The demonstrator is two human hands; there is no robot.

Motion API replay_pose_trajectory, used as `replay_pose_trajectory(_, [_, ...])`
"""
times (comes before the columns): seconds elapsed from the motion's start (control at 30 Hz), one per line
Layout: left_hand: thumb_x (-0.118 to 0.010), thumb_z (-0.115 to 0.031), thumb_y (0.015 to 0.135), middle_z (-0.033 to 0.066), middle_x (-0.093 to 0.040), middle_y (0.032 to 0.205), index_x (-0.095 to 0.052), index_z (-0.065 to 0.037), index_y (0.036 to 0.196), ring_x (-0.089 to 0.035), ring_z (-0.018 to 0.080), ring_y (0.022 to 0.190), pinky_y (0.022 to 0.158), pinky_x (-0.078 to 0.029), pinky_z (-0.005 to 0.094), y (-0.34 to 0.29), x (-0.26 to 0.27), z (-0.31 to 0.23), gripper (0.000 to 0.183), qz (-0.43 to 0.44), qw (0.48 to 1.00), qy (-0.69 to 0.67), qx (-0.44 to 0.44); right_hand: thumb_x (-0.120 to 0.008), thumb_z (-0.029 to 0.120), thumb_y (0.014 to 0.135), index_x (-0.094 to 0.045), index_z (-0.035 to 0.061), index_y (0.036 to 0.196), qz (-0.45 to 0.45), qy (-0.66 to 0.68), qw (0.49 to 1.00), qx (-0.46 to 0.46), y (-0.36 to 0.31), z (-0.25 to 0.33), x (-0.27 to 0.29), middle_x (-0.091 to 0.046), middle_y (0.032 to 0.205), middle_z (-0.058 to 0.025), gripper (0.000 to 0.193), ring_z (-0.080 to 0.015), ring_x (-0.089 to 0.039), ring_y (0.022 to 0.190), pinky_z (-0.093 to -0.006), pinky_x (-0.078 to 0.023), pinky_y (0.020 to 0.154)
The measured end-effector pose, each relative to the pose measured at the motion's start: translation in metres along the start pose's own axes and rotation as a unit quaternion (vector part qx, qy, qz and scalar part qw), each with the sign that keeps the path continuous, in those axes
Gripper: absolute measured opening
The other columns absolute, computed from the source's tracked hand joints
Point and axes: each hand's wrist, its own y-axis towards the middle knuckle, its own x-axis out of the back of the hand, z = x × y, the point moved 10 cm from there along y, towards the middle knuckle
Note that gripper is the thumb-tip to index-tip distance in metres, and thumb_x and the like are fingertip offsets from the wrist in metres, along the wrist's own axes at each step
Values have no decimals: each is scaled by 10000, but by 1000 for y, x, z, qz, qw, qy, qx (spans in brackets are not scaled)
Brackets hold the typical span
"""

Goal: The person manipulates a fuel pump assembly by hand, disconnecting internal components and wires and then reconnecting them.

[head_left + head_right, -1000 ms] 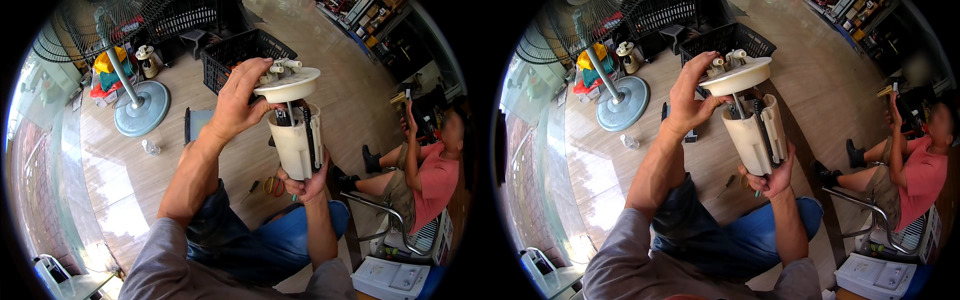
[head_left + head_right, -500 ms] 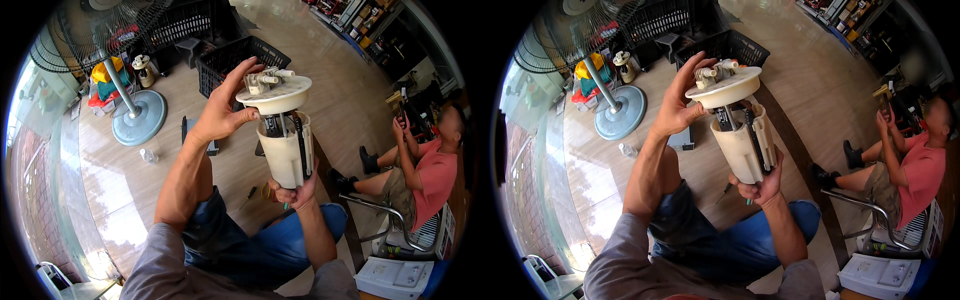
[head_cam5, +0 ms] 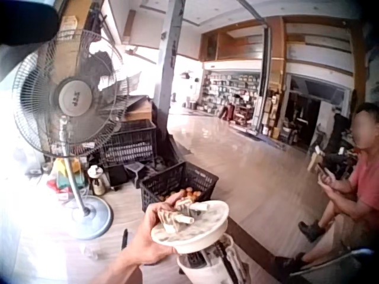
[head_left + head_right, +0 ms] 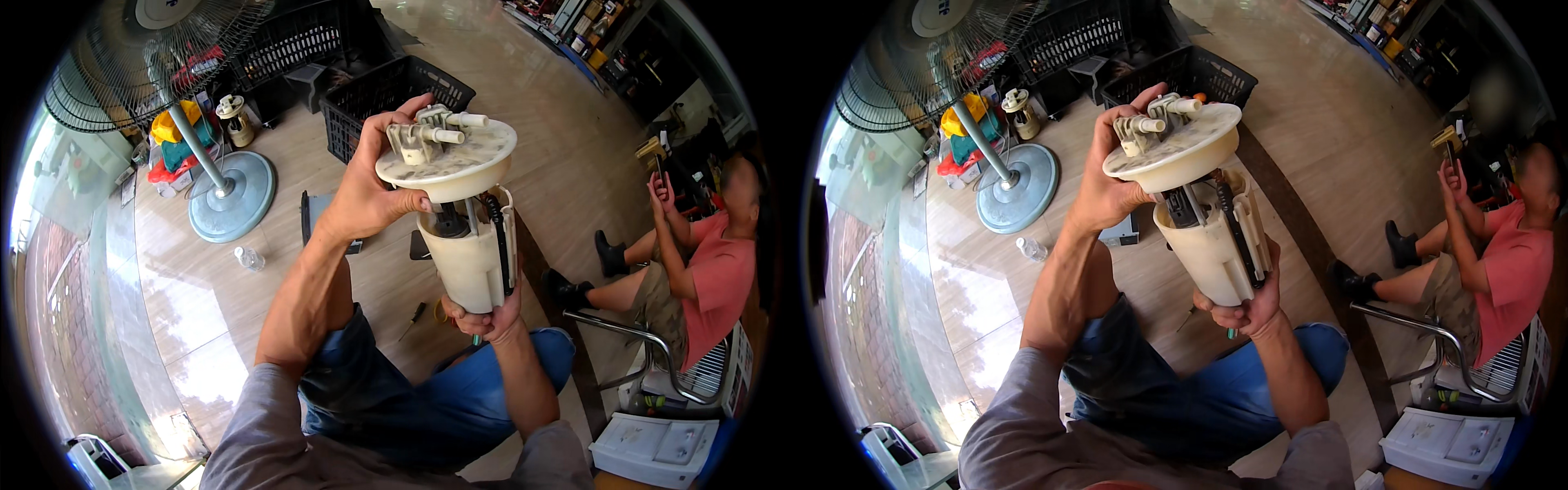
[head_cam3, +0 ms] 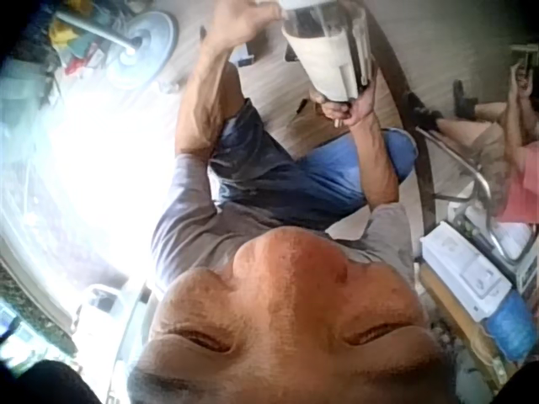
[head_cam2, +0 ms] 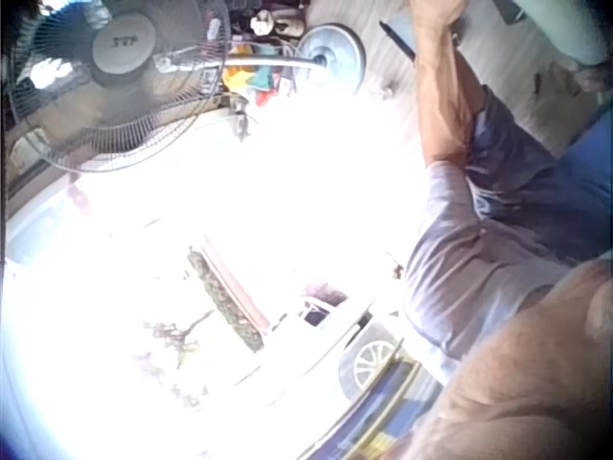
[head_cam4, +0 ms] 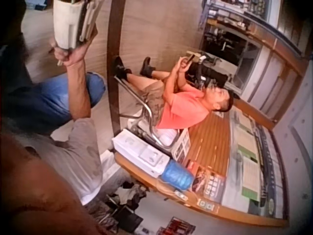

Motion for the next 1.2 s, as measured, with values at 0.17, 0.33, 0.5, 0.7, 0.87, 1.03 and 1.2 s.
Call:
replay_pose_trajectory(0.17, [-942, -348, 639, 196, -393, 1455, -373, -57, 1329, -365, 338, 1394, 1126, -314, 414, 0, -8, -16, 940, 1, 996, 31, -81, -399, 892, 783, -441, 60, 1436, 20, 22, 999, -30, -2, -7, -1, -549, 896, -373, 1059, -98, -307, 405, -198, -261, 326])
replay_pose_trajectory(0.33, [-930, -331, 665, 139, -480, 1313, -402, -30, 1329, -346, 339, 1407, 1113, -329, 415, -5, -4, -10, 901, -52, 997, 21, -46, -407, 922, 752, -434, 61, 1442, 24, 28, 999, -31, -1, -10, 8, -545, 907, -368, 1103, -99, -331, 425, -194, -277, 337])
replay_pose_trajectory(0.5, [-899, -258, 725, 145, -441, 1466, -375, -9, 1421, -475, 220, 1304, 1105, -388, 357, -8, -4, -12, 906, -105, 994, -28, -22, -428, 920, 746, -430, 65, 1446, 25, 28, 999, -29, 3, -9, 4, -547, 900, -355, 1106, -94, -334, 430, -189, -277, 339])
replay_pose_trajectory(0.7, [-889, -259, 742, 125, -465, 1442, -363, -5, 1441, -481, 219, 1298, 1099, -396, 353, -9, -3, -1, 911, -123, 992, -28, 23, -432, 915, 744, -439, 65, 1441, 35, 57, 997, -30, 8, -12, 4, -551, 912, -355, 1100, -101, -332, 423, -198, -274, 331])
replay_pose_trajectory(0.87, [-845, -253, 807, 110, -508, 1399, -363, -1, 1445, -506, 201, 1270, 1085, -404, 334, -12, -9, 7, 839, -174, 982, -72, 10, -586, 791, 780, -354, -33, 1420, 51, -17, 998, 22, 12, -7, 0, -568, 931, -276, 1069, -82, -339, 409, -212, -274, 342])
replay_pose_trajectory(1.03, [-599, -425, 988, 73, -598, 1294, -421, -13, 1431, -552, 138, 1179, 1017, -440, 300, -33, -14, 68, 631, -121, 970, -158, 137, -461, 886, 747, -424, 32, 1413, 46, -15, 998, 30, 17, -8, -1, -576, 924, -296, 1083, -92, -321, 402, -211, -254, 339])
replay_pose_trajectory(1.2, [-377, -640, 1004, 85, -599, 1300, -467, -81, 1415, -611, 203, 1133, 955, -516, 373, -44, -52, 82, 699, -122, 897, -319, 282, -331, 943, 737, -515, 88, 1381, 15, -30, 997, 63, 15, -5, -3, -614, 950, -306, 1086, -113, -384, 418, -211, -247, 321])
